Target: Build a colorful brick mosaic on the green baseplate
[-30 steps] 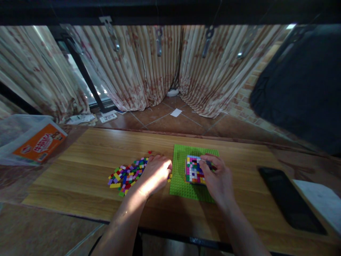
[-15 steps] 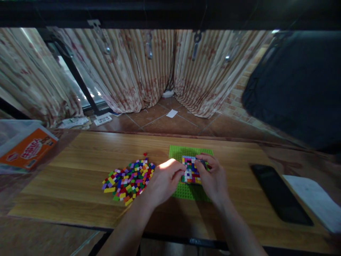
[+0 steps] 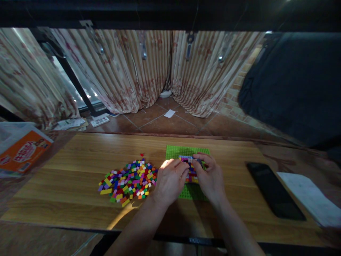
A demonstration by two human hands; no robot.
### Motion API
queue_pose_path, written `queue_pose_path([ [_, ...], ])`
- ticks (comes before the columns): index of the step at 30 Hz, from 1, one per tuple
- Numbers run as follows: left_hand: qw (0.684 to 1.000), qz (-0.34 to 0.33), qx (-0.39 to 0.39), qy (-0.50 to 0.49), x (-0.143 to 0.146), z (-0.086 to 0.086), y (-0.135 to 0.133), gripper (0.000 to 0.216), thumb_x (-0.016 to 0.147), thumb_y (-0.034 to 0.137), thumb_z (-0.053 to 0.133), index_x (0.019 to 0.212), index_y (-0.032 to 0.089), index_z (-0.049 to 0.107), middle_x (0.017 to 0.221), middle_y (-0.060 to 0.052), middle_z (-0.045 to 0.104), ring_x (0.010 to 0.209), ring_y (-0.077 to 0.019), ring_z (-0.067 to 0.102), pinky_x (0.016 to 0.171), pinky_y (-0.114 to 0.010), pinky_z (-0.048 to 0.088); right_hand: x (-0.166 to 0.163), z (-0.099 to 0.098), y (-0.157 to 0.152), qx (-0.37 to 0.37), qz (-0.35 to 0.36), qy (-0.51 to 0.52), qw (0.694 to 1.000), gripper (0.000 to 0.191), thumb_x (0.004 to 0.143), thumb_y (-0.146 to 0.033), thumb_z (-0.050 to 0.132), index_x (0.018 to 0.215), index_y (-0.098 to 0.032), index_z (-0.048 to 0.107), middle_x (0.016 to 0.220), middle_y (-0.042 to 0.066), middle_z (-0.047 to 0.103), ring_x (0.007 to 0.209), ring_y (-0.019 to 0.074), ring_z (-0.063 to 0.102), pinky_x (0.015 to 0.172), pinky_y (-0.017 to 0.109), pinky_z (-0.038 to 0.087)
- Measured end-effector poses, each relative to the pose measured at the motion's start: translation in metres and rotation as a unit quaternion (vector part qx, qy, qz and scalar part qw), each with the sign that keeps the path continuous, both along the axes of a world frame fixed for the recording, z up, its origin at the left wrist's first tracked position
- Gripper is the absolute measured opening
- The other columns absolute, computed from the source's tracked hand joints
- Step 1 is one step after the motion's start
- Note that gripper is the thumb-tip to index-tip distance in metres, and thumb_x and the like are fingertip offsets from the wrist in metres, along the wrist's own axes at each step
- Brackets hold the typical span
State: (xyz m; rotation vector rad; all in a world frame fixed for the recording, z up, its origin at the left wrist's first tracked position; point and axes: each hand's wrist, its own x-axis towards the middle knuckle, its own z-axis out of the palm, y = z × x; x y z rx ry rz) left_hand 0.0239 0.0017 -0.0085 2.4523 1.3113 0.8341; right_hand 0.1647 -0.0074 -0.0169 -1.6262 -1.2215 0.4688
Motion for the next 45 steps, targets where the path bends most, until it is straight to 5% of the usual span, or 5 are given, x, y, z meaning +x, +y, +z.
queue_pose_path([
  [19,0.997,0.071,0.011,-0.006,0.007,-0.002,-0.013,0.016,0.087,0.016,0.052,0.1,0.021,0.06,0.086,-0.003,0.067,0.082,-0.0193,0.059,0.074,-0.033,0.045,0.002,-0.002,0.0,-0.045,0.063,0.047,0.996,0.034,0.066,-0.028,0.06,0.098,-0.02,0.068,0.113,0.008,0.06,0.108,0.025,0.055,0.098,0.046,0.04],
  [38,0.996,0.09,0.001,-0.021,0.011,-0.003,-0.013,0.016,0.086,0.015,0.054,0.099,0.022,0.059,0.084,-0.002,0.067,0.081,-0.0191,0.06,0.074,-0.033,0.047,0.002,-0.007,0.002,-0.056,0.051,0.064,0.995,0.03,0.065,-0.026,0.06,0.093,-0.021,0.069,0.113,0.007,0.061,0.105,0.0235,0.058,0.099,0.045,0.042],
  [45,0.993,0.071,-0.053,-0.082,0.006,-0.002,-0.012,0.022,0.084,0.015,0.054,0.103,0.024,0.061,0.088,-0.001,0.069,0.084,-0.0166,0.062,0.077,-0.03,0.05,0.004,0.0,0.0,-0.094,0.054,0.191,0.976,0.034,0.063,-0.033,0.064,0.094,-0.02,0.068,0.099,0.005,0.067,0.086,0.0211,0.064,0.081,0.041,0.053],
])
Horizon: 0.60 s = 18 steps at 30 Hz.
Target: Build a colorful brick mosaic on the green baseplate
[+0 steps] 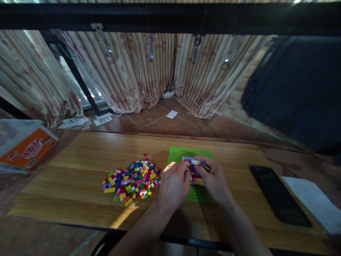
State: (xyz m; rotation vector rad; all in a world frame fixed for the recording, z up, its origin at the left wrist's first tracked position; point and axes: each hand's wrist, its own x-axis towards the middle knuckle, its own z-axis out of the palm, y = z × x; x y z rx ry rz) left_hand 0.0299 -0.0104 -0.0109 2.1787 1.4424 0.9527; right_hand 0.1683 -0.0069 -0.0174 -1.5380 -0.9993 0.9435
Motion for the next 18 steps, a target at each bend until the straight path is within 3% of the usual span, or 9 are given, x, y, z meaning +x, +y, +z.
queue_pose_path([
  [4,0.998,0.019,-0.012,-0.062,-0.009,0.005,0.003,0.02,0.086,0.017,0.052,0.101,0.022,0.063,0.09,-0.001,0.071,0.085,-0.0154,0.065,0.079,-0.027,0.051,-0.002,0.008,0.0,-0.029,-0.022,0.097,0.995,0.042,0.058,-0.038,0.073,0.095,-0.02,0.067,0.086,0.003,0.069,0.069,0.0173,0.065,0.065,0.034,0.056],
  [8,0.992,0.104,-0.024,-0.067,-0.039,0.014,0.022,0.022,0.084,0.015,0.051,0.1,0.02,0.065,0.092,-0.003,0.072,0.083,-0.0155,0.067,0.078,-0.026,0.051,-0.005,0.015,-0.001,-0.05,-0.017,0.089,0.995,0.048,0.055,-0.043,0.078,0.095,-0.019,0.068,0.086,0.004,0.071,0.067,0.0172,0.066,0.061,0.032,0.057],
  [14,0.959,0.239,-0.094,0.118,-0.106,0.019,0.056,0.027,0.085,0.016,0.047,0.104,0.015,0.066,0.098,-0.011,0.072,0.093,-0.0232,0.066,0.083,-0.033,0.049,-0.002,0.009,-0.001,-0.035,-0.011,0.022,0.999,0.05,0.058,-0.048,0.076,0.097,-0.018,0.069,0.08,0.005,0.071,0.064,0.0181,0.066,0.06,0.034,0.057],
  [18,0.948,0.234,-0.117,0.18,-0.12,0.015,0.064,0.025,0.085,0.02,0.049,0.102,0.017,0.067,0.1,-0.01,0.071,0.094,-0.0221,0.065,0.084,-0.031,0.047,0.001,0.002,0.001,-0.022,-0.014,-0.01,1.0,0.046,0.062,-0.049,0.074,0.096,-0.018,0.071,0.083,0.007,0.072,0.067,0.0196,0.066,0.062,0.037,0.057],
])
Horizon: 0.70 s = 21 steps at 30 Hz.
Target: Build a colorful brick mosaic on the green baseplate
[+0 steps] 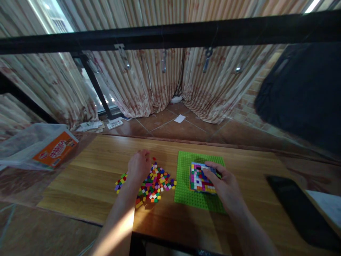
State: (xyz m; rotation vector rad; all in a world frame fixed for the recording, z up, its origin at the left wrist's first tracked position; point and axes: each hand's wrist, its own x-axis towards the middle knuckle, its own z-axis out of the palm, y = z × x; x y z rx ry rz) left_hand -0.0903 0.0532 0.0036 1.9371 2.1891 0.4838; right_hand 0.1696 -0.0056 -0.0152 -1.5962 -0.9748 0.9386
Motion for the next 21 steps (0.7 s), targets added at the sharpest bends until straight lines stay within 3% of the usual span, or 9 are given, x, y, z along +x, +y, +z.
queue_pose_path([
  [4,0.998,-0.044,-0.006,0.038,0.011,-0.005,0.002,0.02,0.084,0.024,0.052,0.095,0.018,0.069,0.097,-0.008,0.071,0.094,-0.0212,0.064,0.085,-0.03,0.046,-0.001,-0.001,0.0,-0.004,-0.009,-0.01,1.0,0.048,0.062,-0.051,0.074,0.097,-0.019,0.07,0.086,0.006,0.072,0.07,0.0203,0.067,0.065,0.038,0.057],
  [15,0.994,-0.036,-0.031,0.095,0.022,-0.002,0.0,0.028,0.089,0.021,0.039,0.09,0.018,0.067,0.089,-0.01,0.071,0.086,-0.0237,0.066,0.072,-0.031,0.045,0.0,0.0,0.0,0.008,-0.008,-0.009,1.0,0.044,0.063,-0.049,0.073,0.096,-0.018,0.071,0.086,0.007,0.072,0.07,0.0208,0.068,0.068,0.039,0.057],
  [21,0.993,-0.067,-0.04,0.092,0.025,0.001,-0.003,0.028,0.088,0.019,0.042,0.09,0.02,0.069,0.089,-0.008,0.073,0.088,-0.0211,0.066,0.076,-0.029,0.045,0.003,-0.003,0.0,0.012,-0.009,-0.018,1.0,0.04,0.066,-0.046,0.071,0.096,-0.02,0.071,0.09,0.007,0.072,0.076,0.0228,0.068,0.072,0.042,0.056],
])
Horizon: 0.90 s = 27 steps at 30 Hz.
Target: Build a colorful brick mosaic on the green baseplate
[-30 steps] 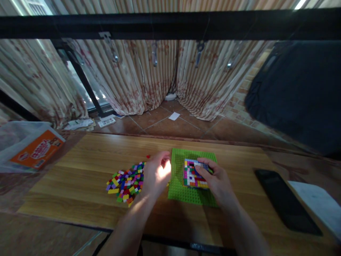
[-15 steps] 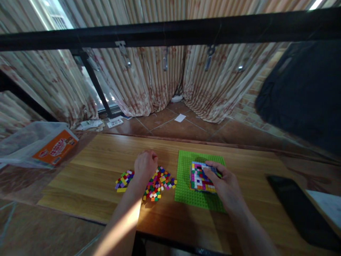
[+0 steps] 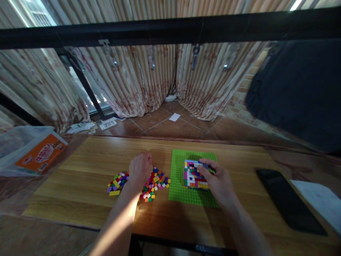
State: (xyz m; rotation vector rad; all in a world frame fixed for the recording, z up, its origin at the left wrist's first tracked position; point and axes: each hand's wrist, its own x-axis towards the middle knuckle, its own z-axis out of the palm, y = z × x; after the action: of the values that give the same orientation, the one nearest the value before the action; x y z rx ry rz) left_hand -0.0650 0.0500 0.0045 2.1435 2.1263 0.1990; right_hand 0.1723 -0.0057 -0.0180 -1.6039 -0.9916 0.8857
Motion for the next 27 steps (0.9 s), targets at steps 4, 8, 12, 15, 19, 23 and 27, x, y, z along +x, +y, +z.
queue_pose_path([
  [4,1.0,-0.017,-0.01,-0.017,0.0,0.001,-0.001,0.026,0.085,0.02,0.045,0.087,0.02,0.071,0.088,-0.008,0.073,0.087,-0.0222,0.066,0.077,-0.03,0.046,0.001,0.0,0.0,-0.009,0.002,-0.016,1.0,0.041,0.066,-0.046,0.069,0.098,-0.019,0.07,0.092,0.007,0.072,0.077,0.0233,0.068,0.073,0.043,0.056],
  [8,0.999,-0.026,-0.021,-0.036,0.004,0.002,-0.002,0.025,0.084,0.018,0.047,0.087,0.019,0.071,0.089,-0.008,0.073,0.088,-0.0223,0.066,0.078,-0.031,0.046,0.001,0.001,0.0,-0.002,-0.004,-0.025,1.0,0.038,0.066,-0.045,0.069,0.095,-0.019,0.071,0.089,0.007,0.072,0.075,0.023,0.068,0.071,0.043,0.057],
  [12,0.997,-0.036,-0.012,-0.071,0.006,0.001,-0.003,0.023,0.081,0.015,0.049,0.084,0.019,0.071,0.086,-0.006,0.073,0.087,-0.0216,0.066,0.08,-0.031,0.046,-0.001,0.001,0.0,0.002,-0.01,-0.037,0.999,0.037,0.068,-0.044,0.069,0.095,-0.02,0.071,0.09,0.007,0.072,0.077,0.0232,0.068,0.072,0.042,0.056],
  [15,0.985,-0.057,-0.002,-0.165,0.008,-0.001,-0.002,0.022,0.08,0.015,0.051,0.083,0.018,0.072,0.083,-0.005,0.073,0.083,-0.0198,0.066,0.079,-0.03,0.047,0.001,-0.002,0.0,0.005,-0.009,-0.03,0.999,0.039,0.067,-0.046,0.068,0.095,-0.019,0.071,0.094,0.008,0.072,0.082,0.0245,0.068,0.074,0.043,0.055],
  [19,0.914,-0.079,-0.026,-0.398,0.018,-0.003,-0.003,0.017,0.08,0.02,0.056,0.084,0.016,0.071,0.079,-0.004,0.073,0.079,-0.017,0.067,0.077,-0.028,0.05,0.003,-0.004,0.001,0.05,-0.026,-0.038,0.998,0.031,0.072,-0.043,0.066,0.093,-0.02,0.07,0.098,0.008,0.07,0.091,0.0253,0.066,0.081,0.043,0.053],
  [23,0.775,-0.04,-0.1,-0.622,0.037,-0.001,-0.015,0.022,0.076,0.026,0.065,0.094,0.014,0.068,0.088,-0.006,0.073,0.079,-0.0152,0.068,0.08,-0.03,0.052,-0.002,0.006,-0.006,0.186,-0.035,-0.127,0.974,0.017,0.08,-0.036,0.061,0.085,-0.023,0.071,0.107,0.007,0.066,0.102,0.0229,0.061,0.09,0.041,0.049],
  [27,0.693,-0.022,-0.169,-0.7,0.05,0.005,-0.026,0.031,0.073,0.028,0.071,0.101,0.015,0.066,0.095,-0.006,0.072,0.083,-0.0145,0.068,0.083,-0.03,0.052,-0.015,0.02,-0.017,0.233,0.046,-0.181,0.954,0.015,0.085,-0.031,0.058,0.088,-0.027,0.071,0.114,0.006,0.061,0.105,0.0206,0.059,0.092,0.039,0.049],
])
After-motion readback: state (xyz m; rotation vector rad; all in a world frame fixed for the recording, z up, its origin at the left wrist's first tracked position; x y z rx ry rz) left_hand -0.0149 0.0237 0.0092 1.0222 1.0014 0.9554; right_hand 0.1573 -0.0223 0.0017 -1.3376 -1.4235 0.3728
